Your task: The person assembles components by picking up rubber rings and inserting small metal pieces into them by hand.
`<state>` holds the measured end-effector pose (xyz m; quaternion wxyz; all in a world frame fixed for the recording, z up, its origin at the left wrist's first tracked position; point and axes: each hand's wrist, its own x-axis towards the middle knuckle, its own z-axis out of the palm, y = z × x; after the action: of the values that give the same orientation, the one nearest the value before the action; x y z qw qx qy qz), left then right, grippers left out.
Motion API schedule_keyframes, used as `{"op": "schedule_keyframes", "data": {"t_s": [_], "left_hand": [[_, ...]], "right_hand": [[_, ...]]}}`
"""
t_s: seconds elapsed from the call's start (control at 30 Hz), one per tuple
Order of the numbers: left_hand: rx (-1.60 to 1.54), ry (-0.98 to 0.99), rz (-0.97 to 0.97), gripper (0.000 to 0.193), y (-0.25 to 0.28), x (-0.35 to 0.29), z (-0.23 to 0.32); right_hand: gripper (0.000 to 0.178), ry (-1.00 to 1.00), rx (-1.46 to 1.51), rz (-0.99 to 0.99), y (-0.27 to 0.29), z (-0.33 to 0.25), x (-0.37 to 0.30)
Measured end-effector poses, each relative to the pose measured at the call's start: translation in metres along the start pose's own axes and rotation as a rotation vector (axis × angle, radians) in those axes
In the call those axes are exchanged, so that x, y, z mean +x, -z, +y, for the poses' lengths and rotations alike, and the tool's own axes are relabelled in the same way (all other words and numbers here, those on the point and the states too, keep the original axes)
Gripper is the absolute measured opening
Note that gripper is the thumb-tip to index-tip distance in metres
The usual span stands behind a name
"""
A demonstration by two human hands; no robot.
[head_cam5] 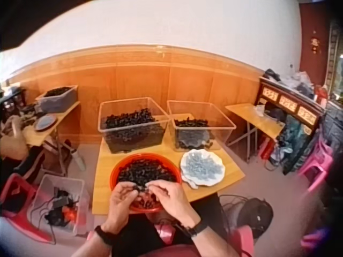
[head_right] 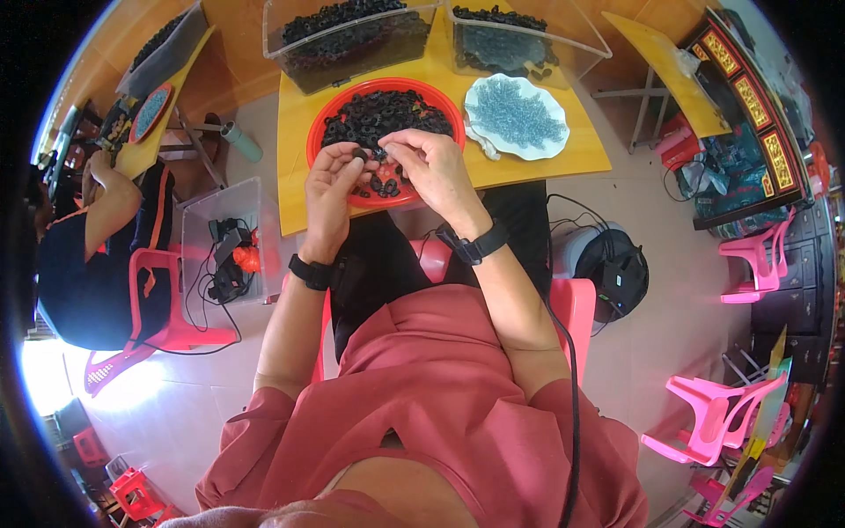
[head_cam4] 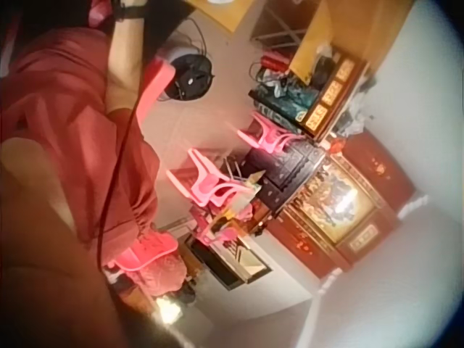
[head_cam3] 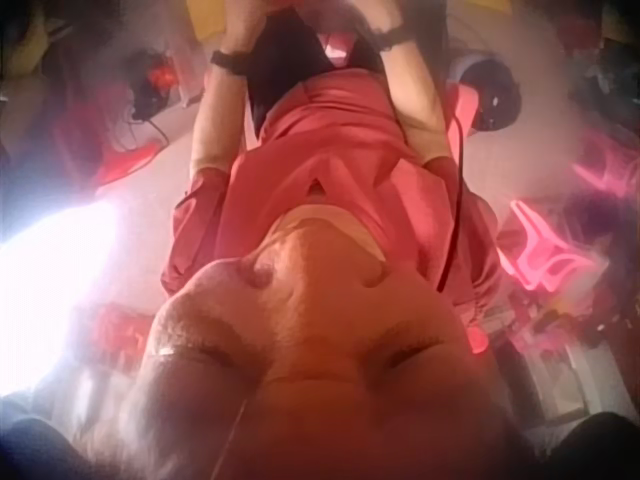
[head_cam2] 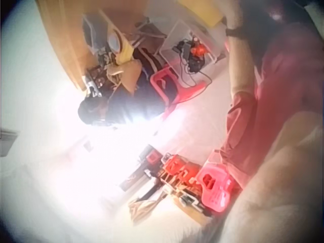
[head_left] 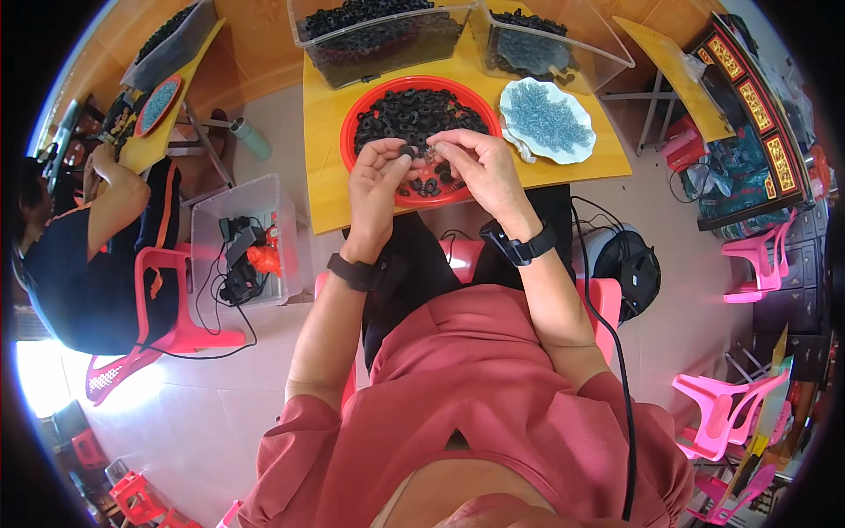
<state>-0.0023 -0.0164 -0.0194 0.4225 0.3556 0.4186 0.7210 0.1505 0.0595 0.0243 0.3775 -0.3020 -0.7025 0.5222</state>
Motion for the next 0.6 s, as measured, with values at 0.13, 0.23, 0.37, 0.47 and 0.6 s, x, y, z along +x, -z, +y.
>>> {"op": "schedule_keyframes", "data": {"t_s": [0.13, 0.23, 0.37, 0.47, 0.6], "left_hand": [[-0.159, 0.012, 0.024, 0.02, 0.0001, 0.0009, 0.0047], [-0.112, 0.027, 0.021, 0.017, -0.0032, -0.001, 0.0109], [-0.128, 0.031, 0.005, 0.015, 0.0028, 0.001, 0.0059], [-0.227, 0.042, 0.005, 0.014, 0.0012, 0.0005, 0.0078], [-0.269, 0.07, 0.033, 0.013, -0.0028, -0.0018, 0.0083]], "right_hand": [[0.015, 0.029, -0.077, 0.001, 0.0001, -0.0009, -0.0007], [0.015, 0.07, -0.116, 0.009, -0.002, -0.0033, -0.0018], [0.016, 0.158, -0.081, 0.021, -0.0044, -0.0029, -0.0026], [0.017, 0.151, -0.031, 0.034, -0.004, -0.0081, -0.0039], [0.017, 0.218, -0.083, 0.061, -0.0051, -0.01, -0.0035]]}}
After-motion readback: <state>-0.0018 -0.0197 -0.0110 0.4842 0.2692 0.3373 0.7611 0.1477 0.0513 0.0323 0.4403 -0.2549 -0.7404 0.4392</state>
